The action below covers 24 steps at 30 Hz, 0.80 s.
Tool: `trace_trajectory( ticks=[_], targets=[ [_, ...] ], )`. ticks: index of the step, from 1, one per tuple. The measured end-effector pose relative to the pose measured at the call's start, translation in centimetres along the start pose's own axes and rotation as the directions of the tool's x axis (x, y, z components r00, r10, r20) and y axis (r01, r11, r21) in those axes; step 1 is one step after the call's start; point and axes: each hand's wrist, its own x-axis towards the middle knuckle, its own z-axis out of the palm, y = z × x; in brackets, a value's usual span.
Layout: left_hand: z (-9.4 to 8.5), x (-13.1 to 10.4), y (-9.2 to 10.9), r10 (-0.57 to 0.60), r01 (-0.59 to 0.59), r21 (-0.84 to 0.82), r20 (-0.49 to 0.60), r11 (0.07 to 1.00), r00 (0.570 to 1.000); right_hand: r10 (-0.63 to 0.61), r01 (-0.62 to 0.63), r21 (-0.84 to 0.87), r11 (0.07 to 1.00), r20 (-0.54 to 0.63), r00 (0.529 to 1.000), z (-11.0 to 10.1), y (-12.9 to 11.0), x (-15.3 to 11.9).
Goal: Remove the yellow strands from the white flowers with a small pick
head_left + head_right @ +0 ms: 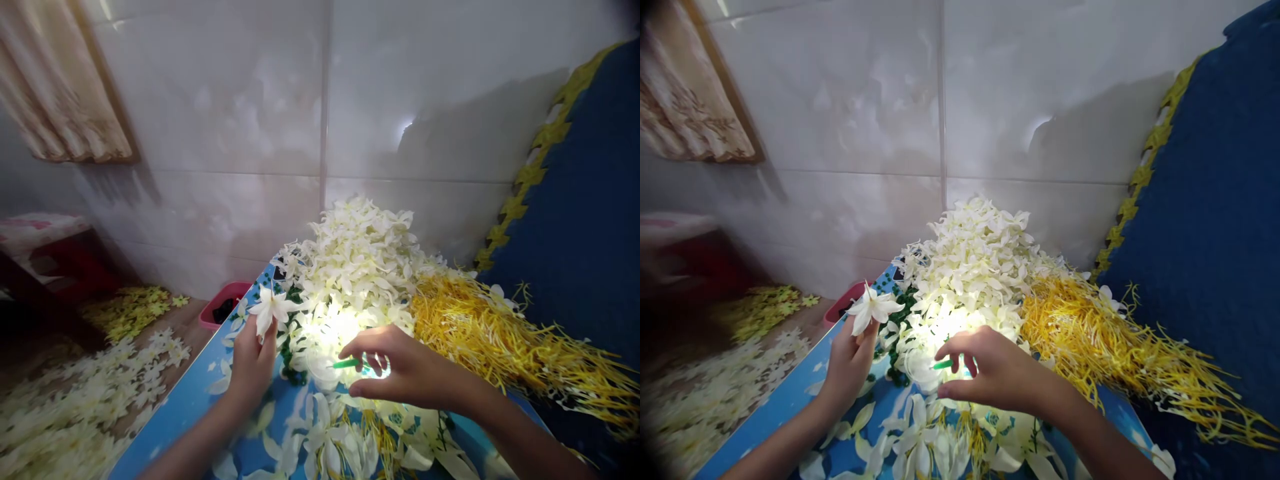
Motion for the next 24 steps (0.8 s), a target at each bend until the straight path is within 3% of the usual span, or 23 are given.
trace_trajectory(
  ticks=[7, 14, 21, 24],
  targets=[
    [-0.1, -0.2, 0.3, 0.037, -0.037, 0.017, 0.007, 0.999, 0.999, -0.004, -0.003, -0.094, 0.996, -0.067, 0.998, 0.4, 0.6, 0.3],
    [-0.2, 0.0, 0.5, 0.064, -0.062, 0.044, -0.035, 0.997, 0.997, 0.165, -0.218, -0.255, 0.942, -0.216, 0.963, -0.1, 1.4, 1.1],
    [-0.3, -0.2, 0.4, 0.111, -0.11, 0.096, -0.004, 0.989, 0.994, 0.205, -0.201, -0.336, 0.92, -0.024, 0.978, -1.0, 3.4, -0.6],
    [-0.2, -0.3, 0.5, 0.183, -0.182, 0.128, 0.007, 0.975, 0.983, 0.216, -0.213, -0.374, 0.903, -0.034, 0.976, 0.1, 3.6, -0.7]
  ],
)
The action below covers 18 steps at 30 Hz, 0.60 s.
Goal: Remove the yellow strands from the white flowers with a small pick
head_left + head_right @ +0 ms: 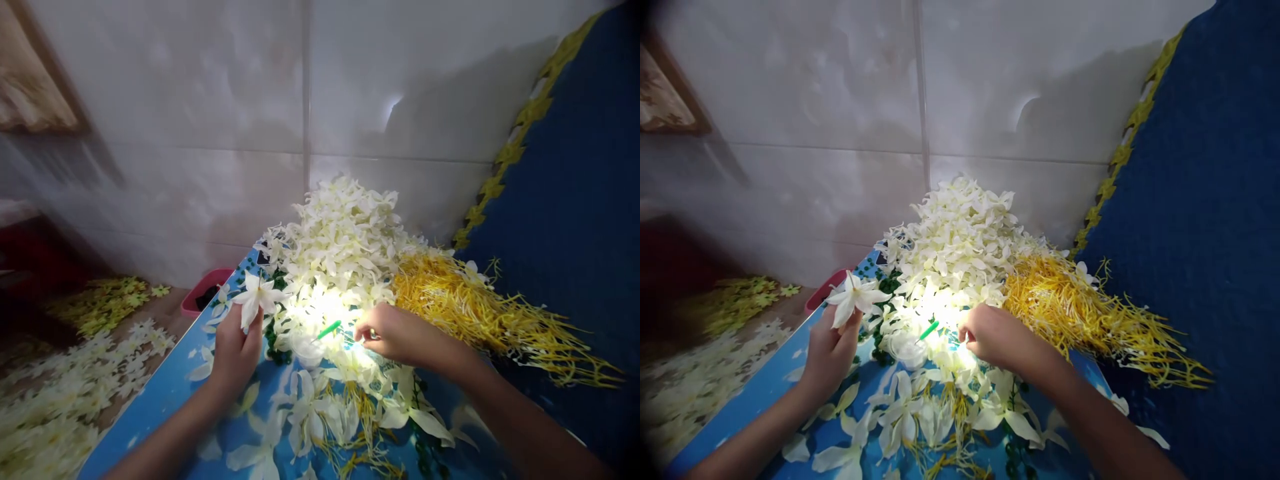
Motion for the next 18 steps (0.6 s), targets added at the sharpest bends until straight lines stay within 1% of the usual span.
trace_trajectory(
  ticks=[4, 7, 9, 12, 15, 18],
  targets=[
    [0.0, 0.1, 0.3, 0.124, -0.123, 0.065, -0.013, 0.99, 0.992, 0.024, -0.025, -0.018, 1.0, -0.045, 0.999, 2.2, -0.5, 0.5],
    [-0.1, 0.1, 0.6, 0.225, -0.222, 0.11, -0.016, 0.969, 0.974, 0.045, -0.042, 0.042, 0.998, -0.073, 0.996, 2.7, -0.6, 0.9],
    [-0.2, 0.0, 0.9, 0.285, -0.281, 0.129, -0.01, 0.951, 0.958, 0.084, -0.073, 0.128, 0.989, -0.084, 0.993, 2.0, -0.4, 1.0],
    [-0.4, -0.2, 1.1, 0.36, -0.358, 0.136, 0.008, 0.924, 0.933, 0.166, -0.127, 0.322, 0.938, -0.097, 0.981, 0.1, -0.4, 1.0],
    [-0.6, -0.6, 1.1, 0.424, -0.424, 0.13, 0.029, 0.896, 0.905, 0.226, -0.122, 0.547, 0.828, -0.127, 0.966, -1.6, -0.9, 0.9],
    [-0.7, -0.9, 1.2, 0.488, -0.491, 0.135, 0.055, 0.861, 0.871, 0.254, -0.054, 0.694, 0.718, -0.188, 0.949, -2.2, -1.8, 0.8]
  ],
)
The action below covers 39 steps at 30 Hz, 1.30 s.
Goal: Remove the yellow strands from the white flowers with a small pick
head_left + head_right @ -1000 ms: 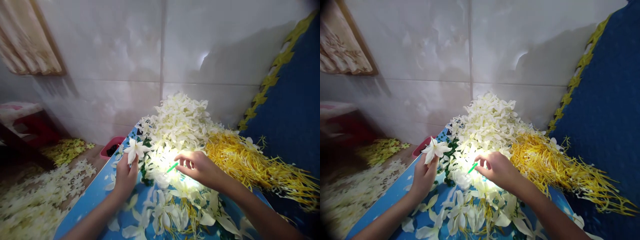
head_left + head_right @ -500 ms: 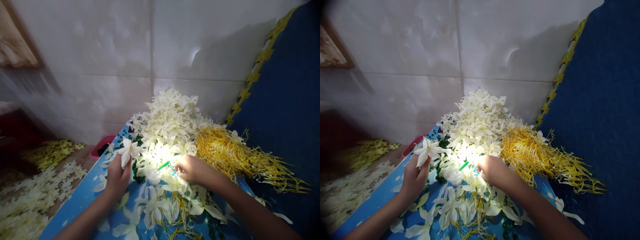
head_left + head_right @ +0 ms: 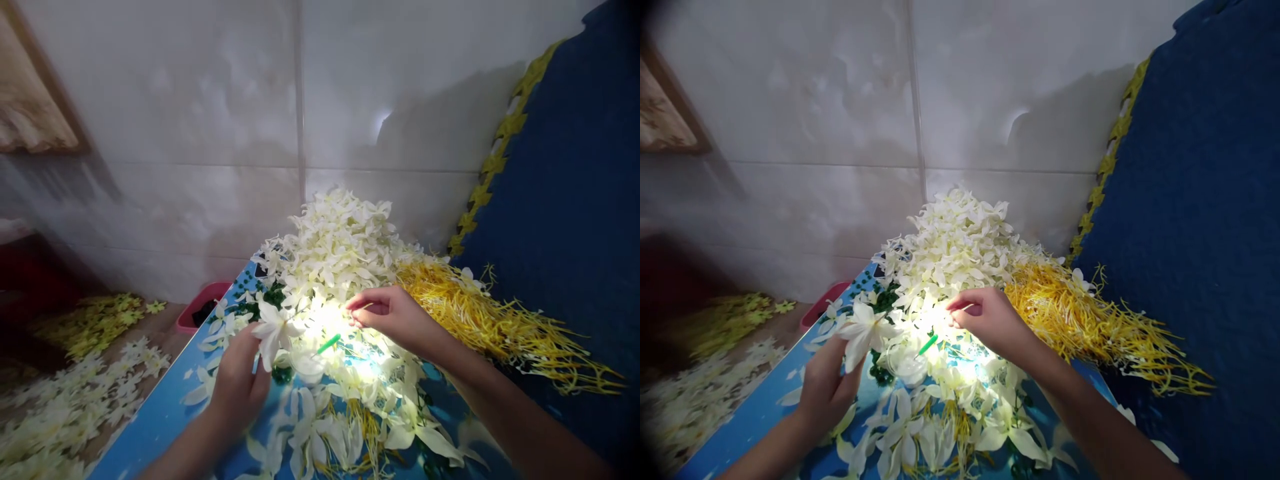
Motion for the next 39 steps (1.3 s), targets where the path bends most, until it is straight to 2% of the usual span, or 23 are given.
trace_trajectory(
  ticks=[3, 7, 12, 15, 19, 34, 36, 39],
  targets=[
    [-0.2, 0.2, 0.4, 0.087, -0.087, 0.007, -0.011, 0.996, 0.996, -0.023, 0.04, 0.227, 0.973, -0.077, 0.997, 0.8, -0.6, -0.4],
    [-0.5, 1.0, 1.1, 0.136, -0.136, 0.007, -0.014, 0.991, 0.991, -0.015, 0.057, 0.584, 0.81, -0.076, 0.997, 1.8, -1.1, -1.2],
    [-0.4, 1.0, 1.5, 0.154, -0.154, -0.049, 0.003, 0.987, 0.988, -0.028, 0.025, 0.748, 0.663, -0.009, 1.0, 3.2, -1.6, -2.2],
    [-0.1, 0.5, 1.2, 0.124, -0.121, -0.088, 0.026, 0.989, 0.992, -0.039, -0.006, 0.794, 0.607, 0.037, 0.999, 3.9, -1.7, -2.5],
    [0.2, 0.0, 0.9, 0.09, -0.082, -0.144, 0.051, 0.986, 0.995, -0.046, -0.005, 0.791, 0.612, 0.042, 0.998, 4.3, -1.7, -2.6],
    [-0.2, 0.0, 1.1, 0.106, -0.086, -0.214, 0.085, 0.973, 0.991, -0.067, -0.013, 0.808, 0.589, 0.065, 0.996, 5.4, -1.3, -2.5],
    [-0.2, 0.0, 1.3, 0.108, -0.087, -0.222, 0.083, 0.971, 0.991, -0.08, 0.007, 0.77, 0.638, 0.058, 0.995, 5.5, -1.1, -2.5],
    [-0.3, 0.1, 1.6, 0.128, -0.105, -0.239, 0.083, 0.965, 0.988, -0.158, 0.119, 0.613, 0.781, 0.009, 0.987, 5.7, -0.9, -2.7]
  ],
)
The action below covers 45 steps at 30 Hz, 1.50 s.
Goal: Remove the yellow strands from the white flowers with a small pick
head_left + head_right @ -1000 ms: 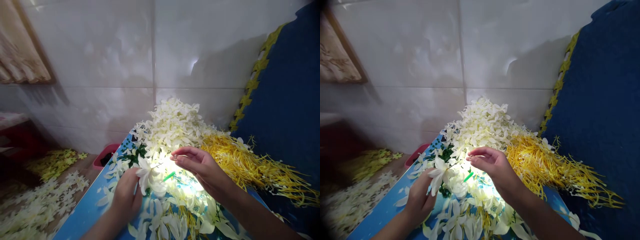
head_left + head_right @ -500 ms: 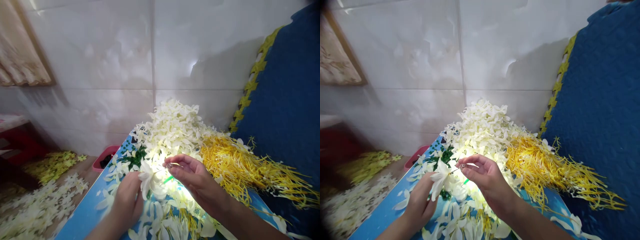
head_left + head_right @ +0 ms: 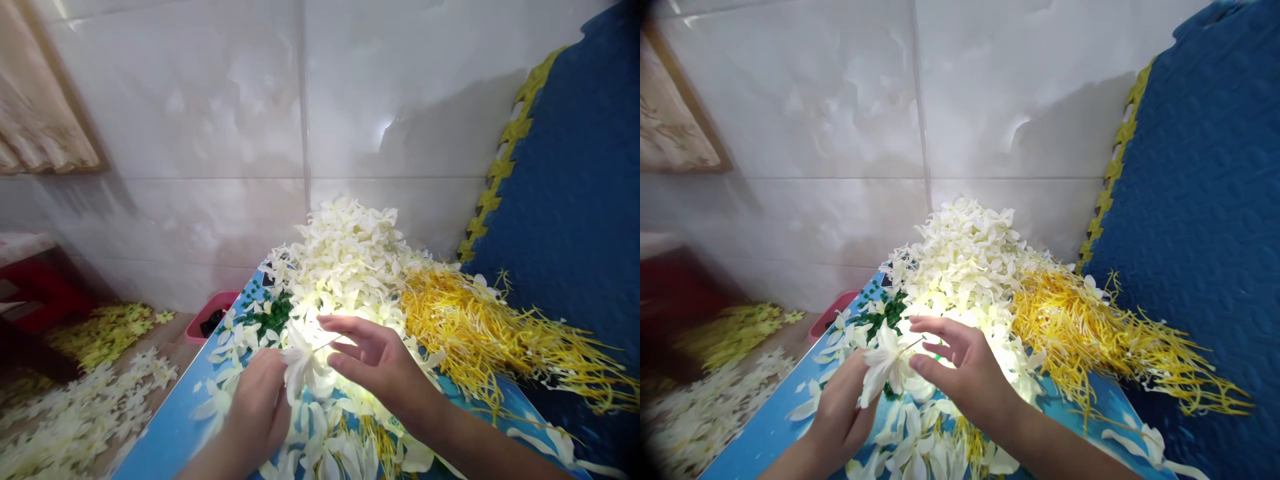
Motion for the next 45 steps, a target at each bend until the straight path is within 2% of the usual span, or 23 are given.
trace_trajectory(
  ticks=[3, 5, 11, 15, 17, 20, 25, 32, 35, 38, 42, 45],
  targets=[
    [-0.1, 0.0, 0.3, 0.013, -0.013, -0.006, -0.007, 1.0, 1.0, -0.104, 0.103, -0.204, 0.973, 0.008, 0.995, 0.0, 0.1, -0.2],
    [-0.2, -0.1, 0.5, 0.021, -0.021, -0.007, -0.01, 1.0, 1.0, -0.151, 0.146, -0.267, 0.953, 0.0, 0.989, 0.0, 0.1, -0.2],
    [-0.3, 0.0, 1.1, 0.086, -0.086, -0.036, 0.011, 0.996, 0.996, -0.248, 0.238, -0.287, 0.928, -0.001, 0.969, 0.9, 0.9, -0.7],
    [-0.3, 0.2, 1.7, 0.103, -0.108, -0.093, -0.054, 0.99, 0.993, -0.371, 0.344, -0.3, 0.89, -0.036, 0.928, 1.4, 1.8, -1.1],
    [-0.4, 0.4, 1.9, 0.097, -0.103, -0.144, -0.05, 0.984, 0.994, -0.419, 0.384, -0.311, 0.869, -0.05, 0.907, 1.7, 2.2, -1.3],
    [-0.4, 0.5, 2.1, 0.096, -0.098, -0.222, -0.019, 0.97, 0.995, -0.44, 0.397, -0.328, 0.857, -0.069, 0.895, 1.9, 2.7, -1.4],
    [0.1, -0.1, 2.2, 0.083, -0.088, -0.285, -0.028, 0.954, 0.996, -0.403, 0.355, -0.328, 0.875, -0.088, 0.911, 2.2, 3.4, -1.7],
    [0.1, -0.5, 2.2, 0.117, -0.119, -0.27, -0.024, 0.956, 0.993, -0.469, 0.391, -0.395, 0.831, -0.123, 0.874, 2.6, 5.2, -2.4],
    [-0.2, -0.1, 2.5, 0.139, -0.141, -0.254, -0.025, 0.957, 0.99, -0.456, 0.387, -0.386, 0.837, -0.103, 0.884, 2.5, 4.5, -2.4],
    [0.0, 0.0, 2.8, 0.125, -0.134, -0.224, -0.056, 0.965, 0.991, -0.453, 0.419, -0.324, 0.848, -0.033, 0.891, 2.2, 2.7, -2.3],
    [0.5, -1.0, 2.9, 0.107, -0.116, -0.194, -0.057, 0.974, 0.993, -0.542, 0.52, -0.293, 0.802, 0.008, 0.841, 2.2, 1.2, -2.3],
    [0.2, -2.5, 2.9, 0.002, -0.002, -0.202, 0.002, 0.979, 1.0, -0.594, 0.564, -0.369, 0.738, 0.04, 0.803, 2.6, 1.9, -2.5]
  ],
)
